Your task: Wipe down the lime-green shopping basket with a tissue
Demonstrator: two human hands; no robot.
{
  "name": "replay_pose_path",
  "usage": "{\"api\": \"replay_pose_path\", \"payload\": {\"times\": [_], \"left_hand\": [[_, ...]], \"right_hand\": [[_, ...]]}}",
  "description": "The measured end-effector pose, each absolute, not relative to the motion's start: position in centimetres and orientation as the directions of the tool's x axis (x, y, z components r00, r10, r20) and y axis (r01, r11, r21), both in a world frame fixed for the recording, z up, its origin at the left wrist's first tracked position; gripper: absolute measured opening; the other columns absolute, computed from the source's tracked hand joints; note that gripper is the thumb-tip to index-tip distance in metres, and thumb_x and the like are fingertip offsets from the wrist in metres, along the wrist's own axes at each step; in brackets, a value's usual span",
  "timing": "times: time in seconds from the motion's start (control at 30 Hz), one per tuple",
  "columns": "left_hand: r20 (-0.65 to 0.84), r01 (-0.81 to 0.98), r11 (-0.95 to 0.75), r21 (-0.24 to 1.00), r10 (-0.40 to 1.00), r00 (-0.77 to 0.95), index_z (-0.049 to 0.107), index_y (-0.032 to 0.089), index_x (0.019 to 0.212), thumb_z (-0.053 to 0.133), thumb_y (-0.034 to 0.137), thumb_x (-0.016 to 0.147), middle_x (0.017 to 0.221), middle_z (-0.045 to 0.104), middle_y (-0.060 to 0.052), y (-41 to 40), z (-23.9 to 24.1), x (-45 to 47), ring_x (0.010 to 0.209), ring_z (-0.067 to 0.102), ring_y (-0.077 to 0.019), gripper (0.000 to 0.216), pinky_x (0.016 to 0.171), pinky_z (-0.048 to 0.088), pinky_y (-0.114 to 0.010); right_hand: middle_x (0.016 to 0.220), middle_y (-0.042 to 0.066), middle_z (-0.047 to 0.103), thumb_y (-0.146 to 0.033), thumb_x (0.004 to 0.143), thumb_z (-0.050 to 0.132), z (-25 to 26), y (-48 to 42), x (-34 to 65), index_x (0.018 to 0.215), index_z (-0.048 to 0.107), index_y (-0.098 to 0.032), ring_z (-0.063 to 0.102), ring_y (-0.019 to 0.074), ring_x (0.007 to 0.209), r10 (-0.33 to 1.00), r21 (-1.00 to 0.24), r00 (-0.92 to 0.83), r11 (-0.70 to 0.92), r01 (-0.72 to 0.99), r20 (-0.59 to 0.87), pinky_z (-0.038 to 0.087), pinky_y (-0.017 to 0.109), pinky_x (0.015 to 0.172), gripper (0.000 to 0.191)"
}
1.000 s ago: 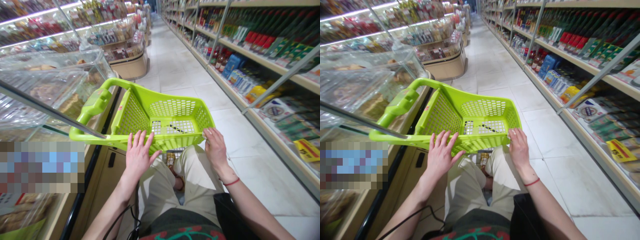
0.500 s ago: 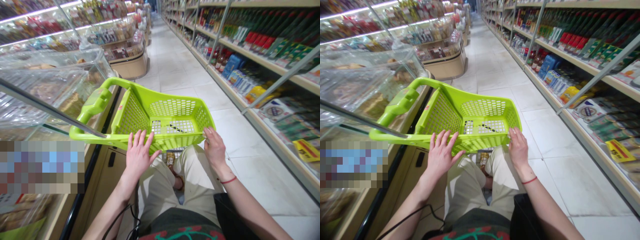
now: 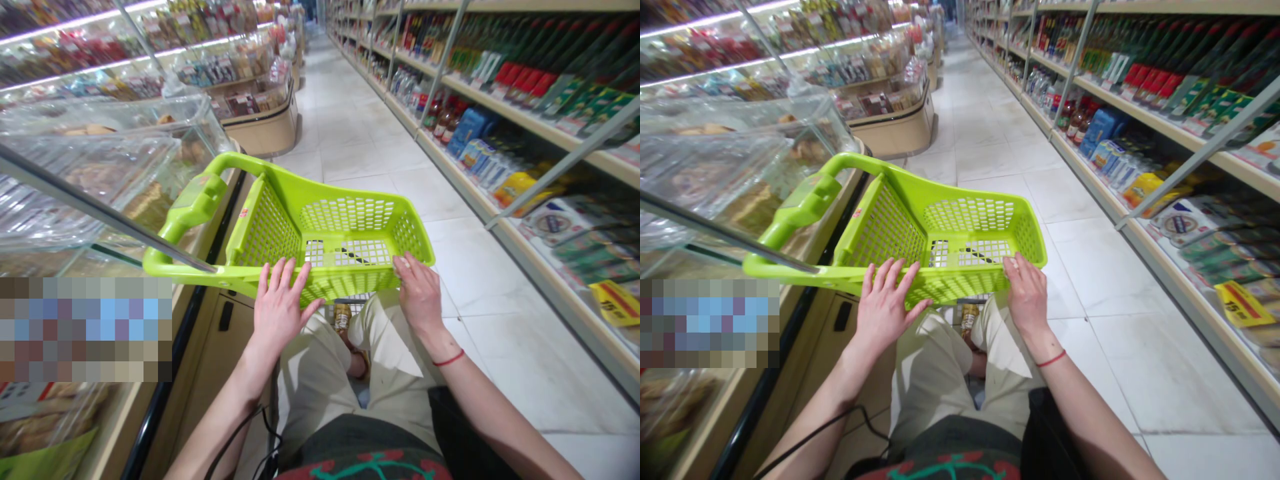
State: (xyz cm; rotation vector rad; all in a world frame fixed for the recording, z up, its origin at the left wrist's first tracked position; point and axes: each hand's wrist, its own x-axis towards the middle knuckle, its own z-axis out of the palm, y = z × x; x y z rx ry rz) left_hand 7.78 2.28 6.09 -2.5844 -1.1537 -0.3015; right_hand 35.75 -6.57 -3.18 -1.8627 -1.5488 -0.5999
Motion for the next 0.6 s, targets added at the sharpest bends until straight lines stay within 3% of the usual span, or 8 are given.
{"api": "replay_pose_path", "payload": {"times": [0.17, 0.4, 0.6], "left_hand": [[0.302, 0.751, -0.637, -0.172, 0.692, 0.656, 0.046, 0.021, 0.149, 0.054, 0.062, 0.090, 0.146, 0.053, -0.017, 2.2, 6.1, 7.8, 0.142, 0.041, -0.0354, 0.072, 0.123, 0.019, -0.056], [0.300, 0.751, -0.637, -0.174, 0.692, 0.657, 0.045, 0.021, 0.150, 0.054, 0.061, 0.091, 0.147, 0.053, -0.017, 2.2, 6.1, 7.8, 0.143, 0.041, -0.0354, 0.072, 0.123, 0.020, -0.056], [0.302, 0.750, -0.639, -0.171, 0.691, 0.657, 0.043, 0.022, 0.151, 0.053, 0.061, 0.091, 0.148, 0.052, -0.016, 2.3, 6.1, 7.6, 0.142, 0.042, -0.0346, 0.072, 0.123, 0.021, -0.055]], "right_hand": [[0.135, 0.016, 0.065, 0.001, 0.088, 0.041, -3.8, -6.7, 36.3, 0.141, 0.055, -0.021, 0.059, 0.0265, 0.129, 0.663, -0.230, 0.232, -0.093, 0.969, 0.711, 0.046, 0.053, 0.111, 0.059], [0.143, 0.016, 0.059, 0.000, 0.092, 0.039, -3.6, -4.3, 31.7, 0.144, 0.053, -0.022, 0.051, 0.0261, 0.138, 0.689, -0.295, 0.181, 0.050, 0.954, 0.702, 0.045, 0.054, 0.114, 0.058], [0.140, 0.017, 0.061, 0.002, 0.092, 0.040, -3.1, -4.5, 32.1, 0.141, 0.055, -0.020, 0.053, 0.0248, 0.137, 0.687, -0.239, 0.107, 0.099, 0.966, 0.718, 0.044, 0.052, 0.115, 0.056]]}}
